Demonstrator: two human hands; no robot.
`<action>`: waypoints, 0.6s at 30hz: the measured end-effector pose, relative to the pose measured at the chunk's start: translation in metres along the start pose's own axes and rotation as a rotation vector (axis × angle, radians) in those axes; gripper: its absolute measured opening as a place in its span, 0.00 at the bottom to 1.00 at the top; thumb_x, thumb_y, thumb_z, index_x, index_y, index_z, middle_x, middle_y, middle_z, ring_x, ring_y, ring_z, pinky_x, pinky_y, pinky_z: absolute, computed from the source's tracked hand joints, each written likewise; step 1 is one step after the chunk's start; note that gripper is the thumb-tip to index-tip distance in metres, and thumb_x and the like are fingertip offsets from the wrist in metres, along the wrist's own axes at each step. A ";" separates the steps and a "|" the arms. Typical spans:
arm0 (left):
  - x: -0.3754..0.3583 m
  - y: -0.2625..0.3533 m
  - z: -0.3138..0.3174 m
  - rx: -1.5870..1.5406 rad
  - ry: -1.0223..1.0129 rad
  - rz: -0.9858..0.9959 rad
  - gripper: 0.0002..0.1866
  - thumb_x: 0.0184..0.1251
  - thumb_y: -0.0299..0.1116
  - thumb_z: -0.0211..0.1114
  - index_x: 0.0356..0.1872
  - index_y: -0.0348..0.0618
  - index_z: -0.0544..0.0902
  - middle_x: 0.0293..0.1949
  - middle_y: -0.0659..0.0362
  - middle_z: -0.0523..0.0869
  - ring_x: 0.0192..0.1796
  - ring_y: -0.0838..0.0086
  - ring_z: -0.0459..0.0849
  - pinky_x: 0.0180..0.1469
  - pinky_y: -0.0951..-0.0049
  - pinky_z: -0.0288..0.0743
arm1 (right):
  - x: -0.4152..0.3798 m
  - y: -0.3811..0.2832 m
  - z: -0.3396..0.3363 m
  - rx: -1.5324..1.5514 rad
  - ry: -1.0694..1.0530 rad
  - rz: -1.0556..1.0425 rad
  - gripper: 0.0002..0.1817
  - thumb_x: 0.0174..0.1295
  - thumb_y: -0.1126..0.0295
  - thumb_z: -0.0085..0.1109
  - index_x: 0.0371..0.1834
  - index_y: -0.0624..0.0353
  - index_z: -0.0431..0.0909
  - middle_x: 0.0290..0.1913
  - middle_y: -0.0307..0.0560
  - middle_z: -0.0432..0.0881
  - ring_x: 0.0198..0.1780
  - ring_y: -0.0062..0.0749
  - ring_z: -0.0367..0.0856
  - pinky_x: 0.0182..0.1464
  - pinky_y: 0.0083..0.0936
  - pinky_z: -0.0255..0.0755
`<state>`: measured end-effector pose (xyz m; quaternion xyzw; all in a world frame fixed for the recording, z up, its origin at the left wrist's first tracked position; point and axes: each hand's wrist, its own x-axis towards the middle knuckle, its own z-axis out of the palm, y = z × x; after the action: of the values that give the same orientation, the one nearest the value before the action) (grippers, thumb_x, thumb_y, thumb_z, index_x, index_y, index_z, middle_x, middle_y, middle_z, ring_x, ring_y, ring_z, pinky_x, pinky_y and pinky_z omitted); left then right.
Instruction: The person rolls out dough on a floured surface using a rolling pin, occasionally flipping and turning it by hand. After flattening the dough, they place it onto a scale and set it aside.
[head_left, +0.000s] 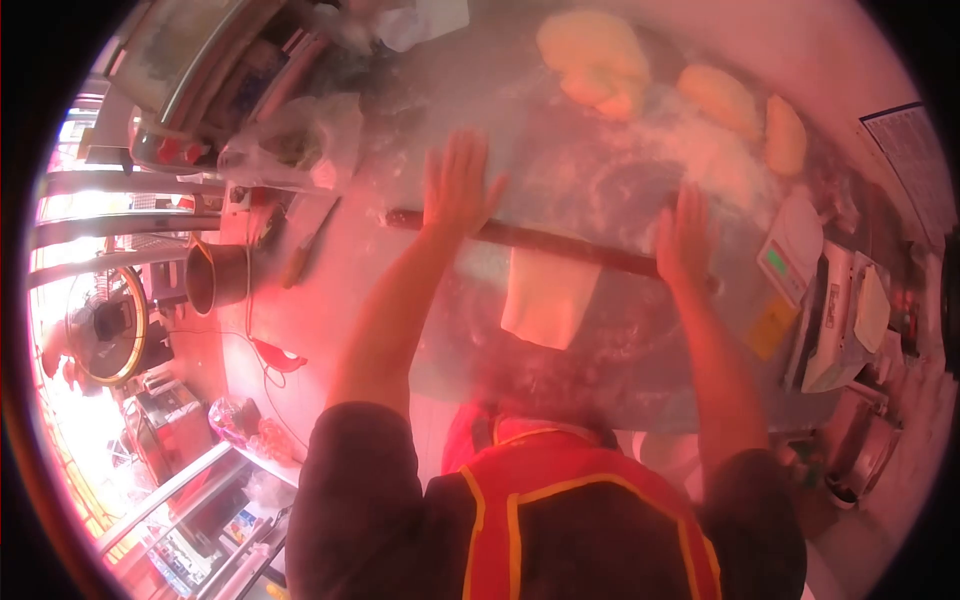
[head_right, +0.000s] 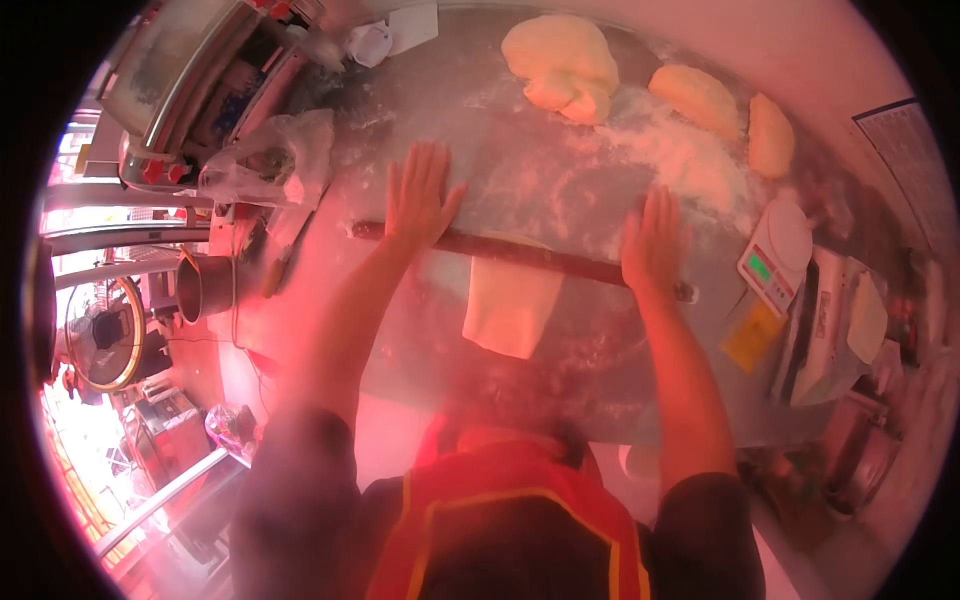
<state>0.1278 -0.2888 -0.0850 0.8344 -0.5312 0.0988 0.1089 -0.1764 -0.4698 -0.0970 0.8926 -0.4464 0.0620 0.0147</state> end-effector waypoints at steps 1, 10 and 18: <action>-0.008 0.001 -0.004 0.013 -0.007 0.001 0.34 0.70 0.51 0.56 0.71 0.42 0.66 0.72 0.51 0.66 0.76 0.58 0.59 0.74 0.44 0.48 | 0.000 -0.004 -0.006 -0.001 0.009 -0.002 0.31 0.73 0.56 0.44 0.76 0.56 0.55 0.77 0.50 0.57 0.78 0.46 0.51 0.75 0.55 0.44; -0.174 0.000 -0.046 -0.211 -0.131 -0.077 0.30 0.68 0.45 0.58 0.66 0.36 0.69 0.69 0.47 0.69 0.73 0.54 0.63 0.74 0.47 0.50 | -0.174 -0.014 -0.039 0.287 -0.122 -0.120 0.33 0.68 0.61 0.52 0.74 0.63 0.57 0.74 0.60 0.59 0.75 0.53 0.57 0.75 0.54 0.46; -0.207 0.014 -0.066 -0.124 -0.219 -0.103 0.34 0.67 0.45 0.58 0.71 0.39 0.65 0.72 0.49 0.66 0.76 0.55 0.59 0.74 0.44 0.48 | -0.228 -0.014 -0.047 0.294 -0.122 -0.141 0.33 0.67 0.62 0.53 0.72 0.65 0.59 0.73 0.60 0.61 0.75 0.53 0.57 0.73 0.57 0.47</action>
<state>0.0258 -0.0969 -0.0792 0.8580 -0.5015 -0.0317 0.1063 -0.3056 -0.2760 -0.0781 0.9162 -0.3690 0.0713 -0.1389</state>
